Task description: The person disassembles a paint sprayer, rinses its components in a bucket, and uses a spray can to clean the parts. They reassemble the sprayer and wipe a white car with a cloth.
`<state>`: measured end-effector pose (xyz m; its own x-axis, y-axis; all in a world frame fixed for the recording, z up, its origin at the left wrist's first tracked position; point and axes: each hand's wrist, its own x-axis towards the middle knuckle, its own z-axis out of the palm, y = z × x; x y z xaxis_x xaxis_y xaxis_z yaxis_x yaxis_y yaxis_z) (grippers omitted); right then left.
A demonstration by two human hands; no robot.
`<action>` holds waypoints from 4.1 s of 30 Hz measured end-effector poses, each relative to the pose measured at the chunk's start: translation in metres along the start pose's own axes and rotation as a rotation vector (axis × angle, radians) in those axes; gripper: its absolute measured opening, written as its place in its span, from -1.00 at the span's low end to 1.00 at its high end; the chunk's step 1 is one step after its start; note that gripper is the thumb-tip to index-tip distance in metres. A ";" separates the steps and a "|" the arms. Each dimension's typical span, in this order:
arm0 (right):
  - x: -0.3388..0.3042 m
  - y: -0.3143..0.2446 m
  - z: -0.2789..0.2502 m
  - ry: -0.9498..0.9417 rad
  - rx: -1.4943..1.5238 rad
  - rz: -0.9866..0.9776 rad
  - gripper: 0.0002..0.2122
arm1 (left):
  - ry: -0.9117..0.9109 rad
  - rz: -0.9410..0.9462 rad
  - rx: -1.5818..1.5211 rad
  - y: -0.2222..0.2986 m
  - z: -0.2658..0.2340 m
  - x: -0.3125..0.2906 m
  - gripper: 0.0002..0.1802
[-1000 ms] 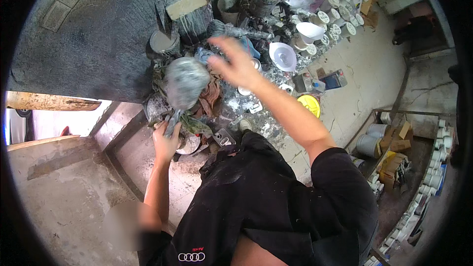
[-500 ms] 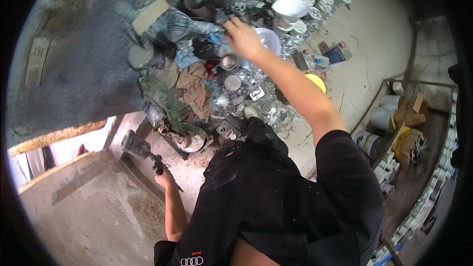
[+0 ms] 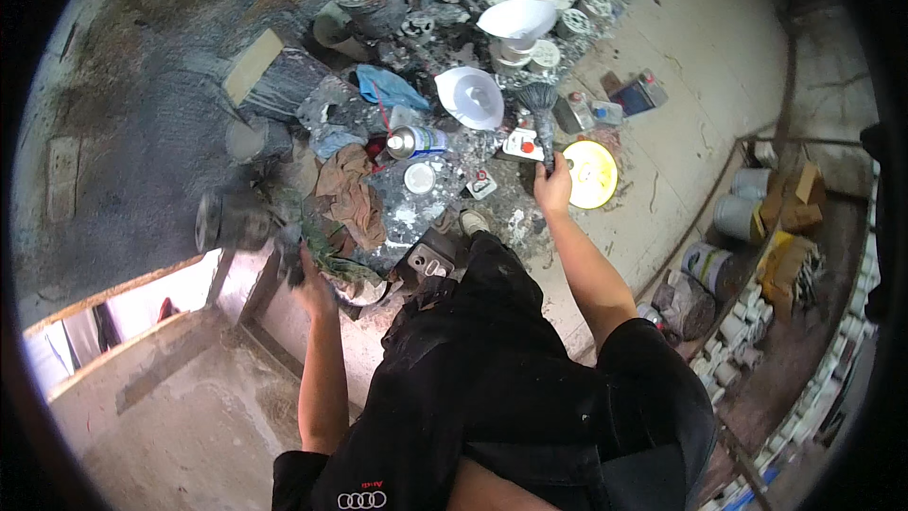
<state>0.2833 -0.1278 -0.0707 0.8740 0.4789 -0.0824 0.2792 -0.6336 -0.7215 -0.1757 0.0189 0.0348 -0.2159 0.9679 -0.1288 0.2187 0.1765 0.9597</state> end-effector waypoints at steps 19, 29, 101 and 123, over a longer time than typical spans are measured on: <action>0.063 -0.008 0.058 -0.185 -0.024 -0.199 -0.45 | 0.130 0.037 0.001 0.038 0.225 0.019 -0.40; -0.010 0.006 -0.032 -0.195 0.053 -0.662 -0.68 | -0.058 0.093 0.261 0.017 0.240 0.028 -0.34; -0.815 -0.886 0.605 -1.854 -0.458 -0.485 -0.76 | -0.217 -0.523 0.062 -0.080 -1.034 0.394 -0.63; -0.651 -1.151 0.758 -2.019 -0.274 -0.130 -0.88 | 0.499 -0.649 -0.249 0.043 -1.007 0.618 -0.63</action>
<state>-0.9090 0.7502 0.2922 -0.6913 0.2519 -0.6773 0.4994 -0.5109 -0.6997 -1.2579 0.4446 0.2479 -0.6322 0.4866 -0.6029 -0.2962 0.5673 0.7684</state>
